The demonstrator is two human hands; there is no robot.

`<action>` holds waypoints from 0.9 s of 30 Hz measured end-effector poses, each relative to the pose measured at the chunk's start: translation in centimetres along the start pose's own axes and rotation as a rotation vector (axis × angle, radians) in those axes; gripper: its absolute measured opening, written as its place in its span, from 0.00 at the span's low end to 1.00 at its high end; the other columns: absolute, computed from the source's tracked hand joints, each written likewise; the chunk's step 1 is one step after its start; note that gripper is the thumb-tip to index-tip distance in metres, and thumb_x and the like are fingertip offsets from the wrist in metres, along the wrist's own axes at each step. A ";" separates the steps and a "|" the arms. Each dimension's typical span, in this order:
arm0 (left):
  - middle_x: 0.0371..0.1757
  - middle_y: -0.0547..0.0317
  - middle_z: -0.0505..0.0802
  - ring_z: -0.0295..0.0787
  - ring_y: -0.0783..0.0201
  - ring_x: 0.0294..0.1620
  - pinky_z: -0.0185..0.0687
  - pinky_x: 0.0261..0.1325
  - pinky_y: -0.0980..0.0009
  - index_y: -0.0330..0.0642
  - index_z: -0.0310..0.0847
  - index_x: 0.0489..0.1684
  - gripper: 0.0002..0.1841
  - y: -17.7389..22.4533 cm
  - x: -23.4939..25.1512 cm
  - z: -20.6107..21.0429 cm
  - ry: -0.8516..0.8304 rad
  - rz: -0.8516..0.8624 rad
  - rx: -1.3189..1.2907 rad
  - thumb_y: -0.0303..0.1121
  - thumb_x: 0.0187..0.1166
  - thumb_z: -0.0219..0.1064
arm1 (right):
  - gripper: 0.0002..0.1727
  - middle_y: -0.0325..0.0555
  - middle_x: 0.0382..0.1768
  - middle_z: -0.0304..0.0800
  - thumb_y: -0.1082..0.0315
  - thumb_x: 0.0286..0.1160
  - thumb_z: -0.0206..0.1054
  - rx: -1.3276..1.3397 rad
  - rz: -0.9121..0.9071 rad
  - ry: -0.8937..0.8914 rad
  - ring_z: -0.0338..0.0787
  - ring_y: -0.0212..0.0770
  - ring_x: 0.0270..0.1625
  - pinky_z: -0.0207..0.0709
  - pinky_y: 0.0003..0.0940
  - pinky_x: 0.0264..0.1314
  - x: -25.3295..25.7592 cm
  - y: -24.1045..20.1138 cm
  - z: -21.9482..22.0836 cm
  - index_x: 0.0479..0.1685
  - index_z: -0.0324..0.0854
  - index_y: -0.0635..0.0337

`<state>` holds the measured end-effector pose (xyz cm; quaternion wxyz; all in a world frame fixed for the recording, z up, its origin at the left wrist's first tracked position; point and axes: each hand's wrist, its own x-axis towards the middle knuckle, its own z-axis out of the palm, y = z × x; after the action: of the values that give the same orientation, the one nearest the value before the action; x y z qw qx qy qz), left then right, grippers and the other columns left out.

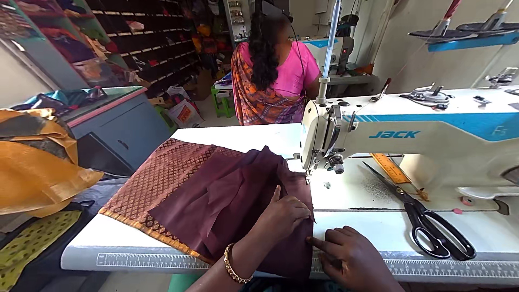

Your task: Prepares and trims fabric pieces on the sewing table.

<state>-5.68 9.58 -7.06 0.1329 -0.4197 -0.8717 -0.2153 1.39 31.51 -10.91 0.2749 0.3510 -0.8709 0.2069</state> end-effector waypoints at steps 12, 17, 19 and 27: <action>0.62 0.62 0.95 0.87 0.58 0.73 0.52 0.85 0.28 0.48 0.94 0.55 0.13 0.8 0.4 -1.4 -0.218 -0.024 0.029 0.31 0.87 0.60 | 0.20 0.37 0.29 0.85 0.49 0.79 0.55 -0.010 0.013 0.000 0.82 0.40 0.32 0.72 0.37 0.37 -0.1 0.1 0.0 0.54 0.93 0.35; 0.83 0.62 0.81 0.67 0.57 0.90 0.51 0.90 0.38 0.49 0.80 0.78 0.21 0.5 0.4 -3.0 -0.503 -0.109 -0.056 0.40 0.94 0.48 | 0.19 0.35 0.33 0.85 0.47 0.77 0.56 -0.043 0.045 -0.013 0.82 0.39 0.36 0.71 0.38 0.43 0.1 0.0 -0.1 0.52 0.93 0.32; 0.86 0.64 0.78 0.62 0.59 0.92 0.48 0.91 0.38 0.52 0.78 0.80 0.22 0.1 0.5 -3.3 -0.545 -0.132 -0.107 0.43 0.94 0.51 | 0.18 0.35 0.34 0.85 0.47 0.76 0.57 -0.058 0.061 -0.013 0.82 0.39 0.38 0.71 0.39 0.45 0.2 -0.1 -0.1 0.50 0.93 0.33; 0.83 0.63 0.80 0.65 0.60 0.90 0.49 0.89 0.36 0.52 0.81 0.77 0.27 -0.6 1.9 -3.1 -0.535 -0.133 -0.103 0.55 0.84 0.64 | 0.22 0.37 0.38 0.88 0.42 0.75 0.55 -0.101 0.158 -0.034 0.86 0.43 0.41 0.74 0.46 0.46 0.5 -0.3 -0.1 0.49 0.93 0.37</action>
<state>-7.16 8.98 -3.74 -0.1376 -0.4095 -0.8895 -0.1491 1.32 31.06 -10.47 0.2602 0.2705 -0.9097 0.1775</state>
